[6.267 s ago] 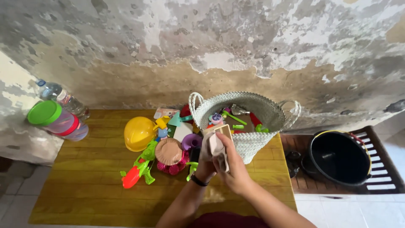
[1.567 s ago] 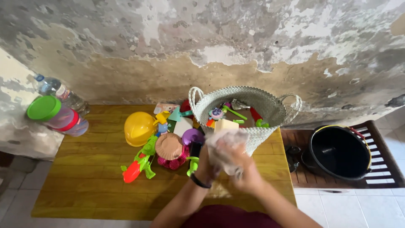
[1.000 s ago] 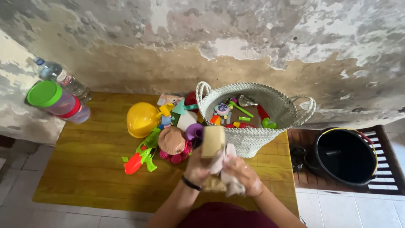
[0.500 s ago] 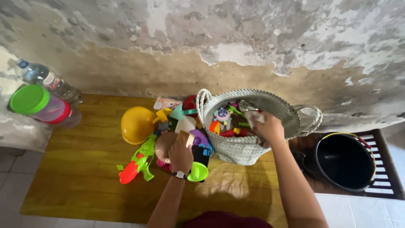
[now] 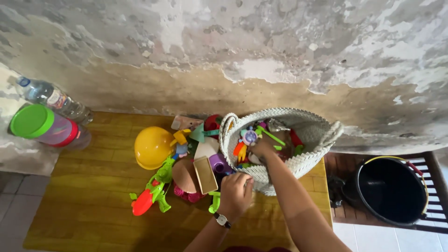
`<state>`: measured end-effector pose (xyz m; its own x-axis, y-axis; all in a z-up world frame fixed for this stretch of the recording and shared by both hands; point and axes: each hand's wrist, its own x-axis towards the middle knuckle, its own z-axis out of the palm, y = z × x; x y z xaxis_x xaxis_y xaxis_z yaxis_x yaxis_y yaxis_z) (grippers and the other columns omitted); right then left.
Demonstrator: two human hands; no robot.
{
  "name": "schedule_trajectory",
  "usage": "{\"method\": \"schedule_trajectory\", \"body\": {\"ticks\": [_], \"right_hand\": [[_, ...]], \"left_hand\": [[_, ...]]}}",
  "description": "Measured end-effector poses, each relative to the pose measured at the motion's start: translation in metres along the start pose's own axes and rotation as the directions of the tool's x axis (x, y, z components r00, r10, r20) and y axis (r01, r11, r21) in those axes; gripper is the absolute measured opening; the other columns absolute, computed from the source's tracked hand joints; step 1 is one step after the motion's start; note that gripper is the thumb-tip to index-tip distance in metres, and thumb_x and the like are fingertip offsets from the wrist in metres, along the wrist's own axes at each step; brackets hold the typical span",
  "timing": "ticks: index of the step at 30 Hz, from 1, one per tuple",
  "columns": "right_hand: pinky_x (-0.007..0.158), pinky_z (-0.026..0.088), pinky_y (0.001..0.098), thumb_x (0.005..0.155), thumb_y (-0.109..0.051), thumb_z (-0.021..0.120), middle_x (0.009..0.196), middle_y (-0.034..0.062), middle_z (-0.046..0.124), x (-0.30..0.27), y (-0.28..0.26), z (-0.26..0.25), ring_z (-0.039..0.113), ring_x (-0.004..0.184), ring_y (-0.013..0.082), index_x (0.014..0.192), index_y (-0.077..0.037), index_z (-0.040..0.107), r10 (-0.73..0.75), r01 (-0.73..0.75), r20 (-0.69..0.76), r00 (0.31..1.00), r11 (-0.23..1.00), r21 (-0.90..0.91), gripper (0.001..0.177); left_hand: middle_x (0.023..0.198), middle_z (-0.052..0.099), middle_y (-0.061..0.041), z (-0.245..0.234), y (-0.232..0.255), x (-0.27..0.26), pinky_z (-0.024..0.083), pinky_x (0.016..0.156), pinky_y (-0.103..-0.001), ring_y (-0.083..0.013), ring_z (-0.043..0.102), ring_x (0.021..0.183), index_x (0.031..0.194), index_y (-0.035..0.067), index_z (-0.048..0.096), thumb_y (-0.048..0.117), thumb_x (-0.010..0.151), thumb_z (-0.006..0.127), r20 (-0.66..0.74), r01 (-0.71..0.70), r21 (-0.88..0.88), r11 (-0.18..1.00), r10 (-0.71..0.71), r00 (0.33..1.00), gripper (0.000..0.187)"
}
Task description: The person wipes various plastic toys and a smartphone with a cloth, taking each item from a basket, cleaning it, and placing it on the table. The items include a water gun, toy shovel, toy phone, and other small plastic objects.
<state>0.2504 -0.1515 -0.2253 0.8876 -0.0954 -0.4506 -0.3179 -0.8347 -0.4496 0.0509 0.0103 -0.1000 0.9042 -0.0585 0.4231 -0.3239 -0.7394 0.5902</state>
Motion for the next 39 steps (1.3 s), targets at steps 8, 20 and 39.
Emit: {"method": "schedule_trajectory", "body": {"ticks": [8,20,39], "right_hand": [[0.071,0.047,0.0446,0.07,-0.061,0.073,0.102,0.0206,0.072,-0.021,0.005,-0.028,0.069,0.093,0.0346,0.108,0.007,0.069,0.167,-0.153,-0.038,0.985,0.96,0.236,0.078],[0.059,0.045,0.0319,0.076,-0.02,0.081,0.063,0.0053,0.069,-0.268,-0.06,-0.179,0.057,0.063,0.0193,0.079,-0.008,0.078,-0.276,0.419,-0.336,0.9,0.76,0.497,0.013],[0.087,0.058,0.0421,0.102,-0.061,0.027,0.131,0.0245,0.062,-0.351,-0.086,-0.129,0.066,0.113,0.0341,0.139,0.004,0.052,-0.425,0.784,-0.701,0.572,0.534,0.316,0.079]], "left_hand": [[0.096,0.069,-0.008,-0.043,0.01,0.046,0.047,0.078,-0.041,-0.0271,0.064,0.086,0.105,0.007,0.067,0.017,0.101,0.056,-0.04,-0.109,-0.038,0.993,0.107,0.993,0.016],[0.114,0.06,-0.026,-0.076,0.044,0.101,0.053,0.086,-0.05,-0.0399,0.068,0.1,0.138,0.003,0.053,0.035,0.1,0.058,0.242,0.037,-0.609,0.793,0.141,0.96,0.05],[0.111,0.068,-0.011,-0.11,0.13,0.024,0.049,0.078,-0.035,-0.0196,0.061,0.091,0.127,0.004,0.056,0.069,0.099,0.032,0.087,0.08,-0.829,0.553,-0.013,0.996,0.075]]}}
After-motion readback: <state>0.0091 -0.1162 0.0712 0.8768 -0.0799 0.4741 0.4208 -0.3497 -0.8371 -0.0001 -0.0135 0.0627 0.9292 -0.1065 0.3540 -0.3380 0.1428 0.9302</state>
